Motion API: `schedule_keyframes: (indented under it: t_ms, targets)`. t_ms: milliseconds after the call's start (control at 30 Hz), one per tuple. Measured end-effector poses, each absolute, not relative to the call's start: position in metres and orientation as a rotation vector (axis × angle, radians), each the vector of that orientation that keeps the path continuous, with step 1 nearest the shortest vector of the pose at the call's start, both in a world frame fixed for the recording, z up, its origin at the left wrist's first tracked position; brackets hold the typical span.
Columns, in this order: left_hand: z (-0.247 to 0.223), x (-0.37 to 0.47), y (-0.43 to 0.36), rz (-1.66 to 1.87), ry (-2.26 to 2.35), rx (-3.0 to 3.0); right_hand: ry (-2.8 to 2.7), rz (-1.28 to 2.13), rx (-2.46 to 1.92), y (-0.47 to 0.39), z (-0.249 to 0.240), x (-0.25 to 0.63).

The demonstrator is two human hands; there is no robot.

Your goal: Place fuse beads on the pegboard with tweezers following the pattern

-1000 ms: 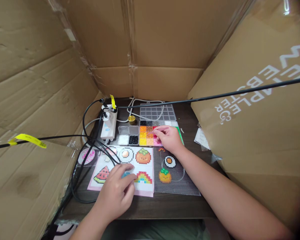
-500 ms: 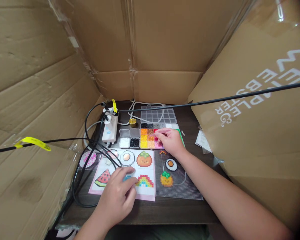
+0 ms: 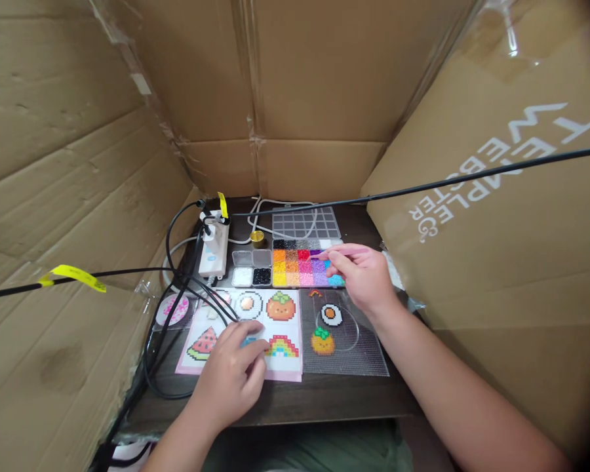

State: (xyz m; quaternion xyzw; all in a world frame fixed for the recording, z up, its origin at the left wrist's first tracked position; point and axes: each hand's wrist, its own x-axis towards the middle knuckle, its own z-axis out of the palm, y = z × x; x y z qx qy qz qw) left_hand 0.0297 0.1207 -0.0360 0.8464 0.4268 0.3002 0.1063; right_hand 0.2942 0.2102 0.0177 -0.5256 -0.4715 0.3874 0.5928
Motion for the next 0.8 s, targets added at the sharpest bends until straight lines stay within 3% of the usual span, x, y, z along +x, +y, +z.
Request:
schedule_keyframes:
  t_ms: [167,333,800]
  targets:
    - [-0.037,0.029,0.121,0.89,1.253,2.493,-1.184,0.783,-1.302,0.175,0.027,0.313]
    - [-0.038,0.029,0.121,0.89,1.248,2.492,-1.142,0.81,-1.425,0.161,0.002,0.317]
    - [-0.037,0.028,0.121,0.881,1.223,2.485,-1.173,0.841,-1.345,0.204,0.011,0.295]
